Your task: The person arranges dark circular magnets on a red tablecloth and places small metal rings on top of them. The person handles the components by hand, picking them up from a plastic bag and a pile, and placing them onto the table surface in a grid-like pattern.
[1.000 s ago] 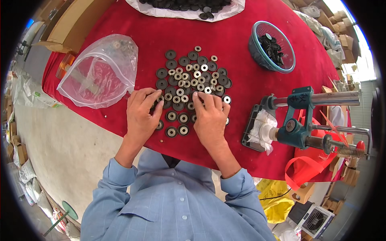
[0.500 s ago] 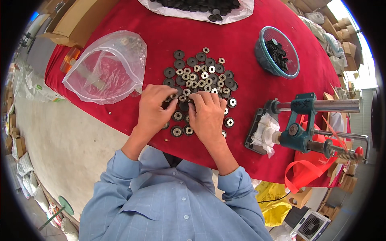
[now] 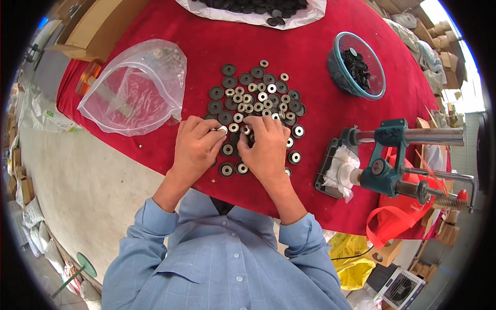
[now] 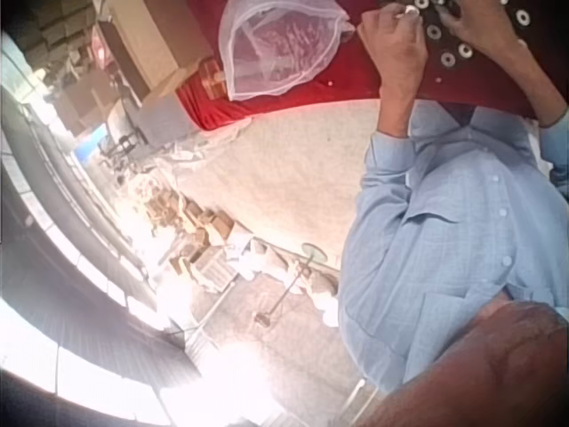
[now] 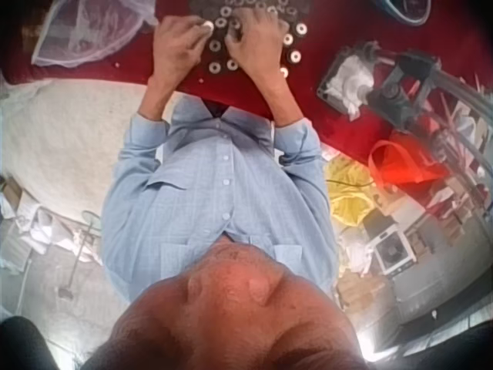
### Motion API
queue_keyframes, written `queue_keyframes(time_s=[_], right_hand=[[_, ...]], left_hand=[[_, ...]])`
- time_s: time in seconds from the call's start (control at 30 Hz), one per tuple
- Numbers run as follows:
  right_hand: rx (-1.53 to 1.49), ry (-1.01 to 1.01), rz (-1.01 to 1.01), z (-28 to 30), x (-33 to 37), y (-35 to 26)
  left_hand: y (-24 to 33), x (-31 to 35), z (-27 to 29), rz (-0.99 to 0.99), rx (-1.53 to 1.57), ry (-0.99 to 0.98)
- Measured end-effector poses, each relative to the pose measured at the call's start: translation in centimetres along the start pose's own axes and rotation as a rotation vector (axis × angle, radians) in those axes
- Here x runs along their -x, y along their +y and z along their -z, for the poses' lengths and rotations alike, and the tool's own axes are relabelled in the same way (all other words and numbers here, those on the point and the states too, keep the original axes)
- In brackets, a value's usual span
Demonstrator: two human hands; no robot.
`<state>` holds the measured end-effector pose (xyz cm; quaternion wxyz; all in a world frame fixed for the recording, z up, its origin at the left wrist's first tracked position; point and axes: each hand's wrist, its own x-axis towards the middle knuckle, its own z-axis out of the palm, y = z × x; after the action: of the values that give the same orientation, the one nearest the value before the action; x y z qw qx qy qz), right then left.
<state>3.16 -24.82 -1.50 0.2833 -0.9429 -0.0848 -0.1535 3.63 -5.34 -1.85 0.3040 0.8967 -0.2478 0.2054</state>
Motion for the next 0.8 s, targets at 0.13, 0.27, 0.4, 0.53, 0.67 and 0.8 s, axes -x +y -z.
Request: queue_keyframes(time_s=[0.13,0.27,0.4,0.53,0.67,0.8], right_hand=[[-0.103,0.026,0.01,0.8,-0.1,0.1],[-0.089,0.008,0.085,1.3,0.6,-0.3],[-0.041,-0.026,0.091,0.9,0.7,-0.6],[-0.047,-0.046,0.124,0.7,0.5,-0.6],[-0.022,-0.045,0.19,0.7,0.7,-0.4],[0.068,-0.01,0.281,1.0,1.7,-0.9]], left_hand=[[0.5,0.3,0.4,-0.056,-0.091,-0.061],[0.6,0.6,1.0,-0.109,-0.128,-0.11],[0.3,1.0,1.4,-0.105,-0.125,-0.128],[0.7,0.8,1.1,-0.077,-0.156,-0.12],[0.8,0.5,0.8,-0.071,-0.168,-0.116],[0.2,1.4,0.5,-0.1,-0.165,-0.094]])
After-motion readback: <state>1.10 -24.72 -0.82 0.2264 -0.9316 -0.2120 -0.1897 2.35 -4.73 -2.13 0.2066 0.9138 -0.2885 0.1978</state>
